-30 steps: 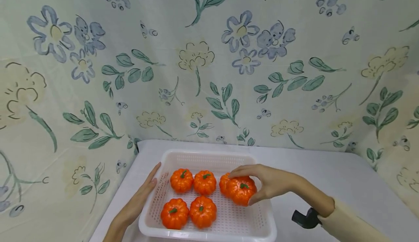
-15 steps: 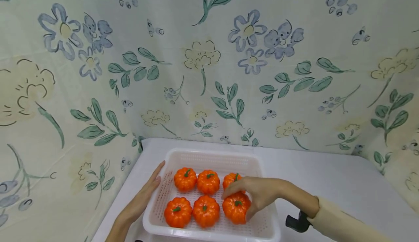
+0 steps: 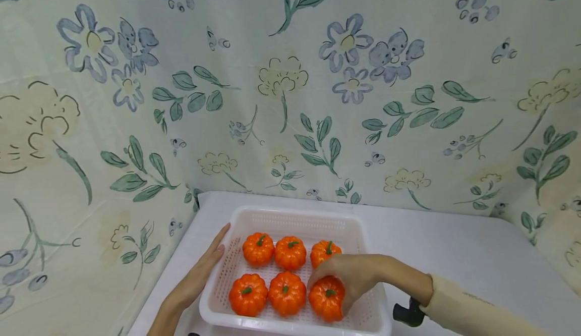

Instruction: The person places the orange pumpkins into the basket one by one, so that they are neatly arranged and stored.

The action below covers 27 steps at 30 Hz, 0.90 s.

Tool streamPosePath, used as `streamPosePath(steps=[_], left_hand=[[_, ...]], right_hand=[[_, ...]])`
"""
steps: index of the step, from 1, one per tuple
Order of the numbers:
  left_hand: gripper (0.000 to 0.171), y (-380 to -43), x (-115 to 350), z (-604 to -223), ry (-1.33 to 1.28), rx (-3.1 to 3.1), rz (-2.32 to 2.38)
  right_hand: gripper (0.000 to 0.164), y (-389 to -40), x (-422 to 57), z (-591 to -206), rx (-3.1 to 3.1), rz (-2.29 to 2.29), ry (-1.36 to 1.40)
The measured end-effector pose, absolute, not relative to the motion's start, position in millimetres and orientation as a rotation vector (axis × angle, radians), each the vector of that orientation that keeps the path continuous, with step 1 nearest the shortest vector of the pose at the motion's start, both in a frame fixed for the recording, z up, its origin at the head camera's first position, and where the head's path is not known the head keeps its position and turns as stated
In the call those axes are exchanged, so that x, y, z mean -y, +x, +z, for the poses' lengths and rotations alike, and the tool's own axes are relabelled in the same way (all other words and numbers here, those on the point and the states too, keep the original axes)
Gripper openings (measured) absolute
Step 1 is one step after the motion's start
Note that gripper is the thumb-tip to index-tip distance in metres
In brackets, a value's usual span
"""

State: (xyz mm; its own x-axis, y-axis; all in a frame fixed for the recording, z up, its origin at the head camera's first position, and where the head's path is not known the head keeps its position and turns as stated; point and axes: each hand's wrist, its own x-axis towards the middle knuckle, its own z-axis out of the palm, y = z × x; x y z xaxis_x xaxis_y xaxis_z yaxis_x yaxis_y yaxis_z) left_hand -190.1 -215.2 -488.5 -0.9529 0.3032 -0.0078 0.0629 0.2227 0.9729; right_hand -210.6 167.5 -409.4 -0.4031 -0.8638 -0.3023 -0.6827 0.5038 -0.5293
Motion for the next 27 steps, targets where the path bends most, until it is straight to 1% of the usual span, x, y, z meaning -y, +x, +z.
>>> streamPosePath(steps=[7,27], left_hand=[[0.053,-190.3,214.7,-488.1,0.338,-2.302,1.803],[0.053,-189.8,214.3,-487.6,0.342,-2.3,1.805]], right_hand=[[0.063,-208.8,-163.3,-415.2,-2.204,-0.39,-1.247],[0.062,-204.1,-161.3,-413.0,-2.245,-0.32,-1.18]])
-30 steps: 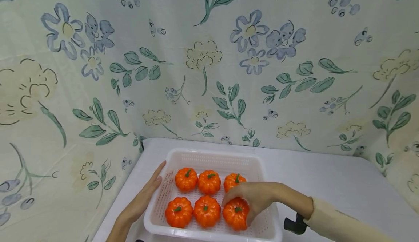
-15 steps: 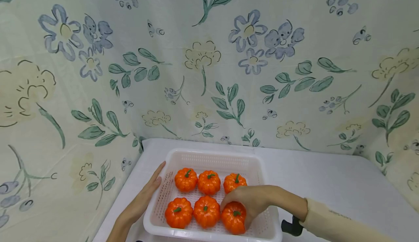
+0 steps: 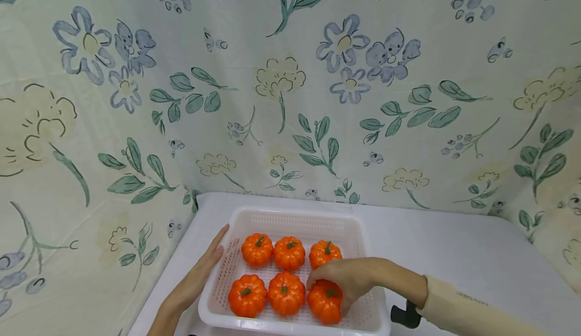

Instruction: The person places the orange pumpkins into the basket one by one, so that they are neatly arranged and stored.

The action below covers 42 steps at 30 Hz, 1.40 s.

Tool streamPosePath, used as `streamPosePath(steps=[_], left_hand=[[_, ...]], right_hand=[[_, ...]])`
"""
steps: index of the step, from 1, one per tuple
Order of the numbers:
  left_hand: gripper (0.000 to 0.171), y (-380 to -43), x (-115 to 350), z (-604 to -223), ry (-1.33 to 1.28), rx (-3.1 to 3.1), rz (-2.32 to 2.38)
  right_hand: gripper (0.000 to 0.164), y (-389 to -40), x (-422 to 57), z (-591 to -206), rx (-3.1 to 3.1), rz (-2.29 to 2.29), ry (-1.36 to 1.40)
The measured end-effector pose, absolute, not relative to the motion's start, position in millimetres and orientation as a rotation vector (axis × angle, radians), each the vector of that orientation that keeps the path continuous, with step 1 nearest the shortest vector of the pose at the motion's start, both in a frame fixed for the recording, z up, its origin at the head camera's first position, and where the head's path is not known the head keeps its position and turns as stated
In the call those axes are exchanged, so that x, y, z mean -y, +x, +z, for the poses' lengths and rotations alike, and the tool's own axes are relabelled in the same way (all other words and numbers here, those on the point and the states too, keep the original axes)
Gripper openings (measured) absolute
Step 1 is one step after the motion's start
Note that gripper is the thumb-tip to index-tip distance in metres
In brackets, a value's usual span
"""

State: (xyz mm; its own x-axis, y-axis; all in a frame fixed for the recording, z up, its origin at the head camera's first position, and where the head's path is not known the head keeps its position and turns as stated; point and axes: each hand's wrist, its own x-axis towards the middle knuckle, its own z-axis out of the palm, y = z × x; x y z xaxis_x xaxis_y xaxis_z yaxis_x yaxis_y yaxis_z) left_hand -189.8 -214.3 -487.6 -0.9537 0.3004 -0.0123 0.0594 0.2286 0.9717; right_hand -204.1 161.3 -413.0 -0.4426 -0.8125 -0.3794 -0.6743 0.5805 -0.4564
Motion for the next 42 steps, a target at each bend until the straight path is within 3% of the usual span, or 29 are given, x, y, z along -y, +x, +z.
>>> streamPosePath(steps=[30,35,42], left_hand=[[0.053,-192,218,-495,0.281,-2.309,1.806],[0.053,-194,216,-493,0.268,-2.319,1.793],[0.054,-196,215,-487,0.295,-2.359,1.734]], right_hand=[[0.061,-205,-168,-397,-2.289,-0.392,-1.046],[0.053,-199,-185,-380,-2.36,-0.582,-1.005],[0.059,-186,-245,-378,-2.65,-0.975,-0.881]])
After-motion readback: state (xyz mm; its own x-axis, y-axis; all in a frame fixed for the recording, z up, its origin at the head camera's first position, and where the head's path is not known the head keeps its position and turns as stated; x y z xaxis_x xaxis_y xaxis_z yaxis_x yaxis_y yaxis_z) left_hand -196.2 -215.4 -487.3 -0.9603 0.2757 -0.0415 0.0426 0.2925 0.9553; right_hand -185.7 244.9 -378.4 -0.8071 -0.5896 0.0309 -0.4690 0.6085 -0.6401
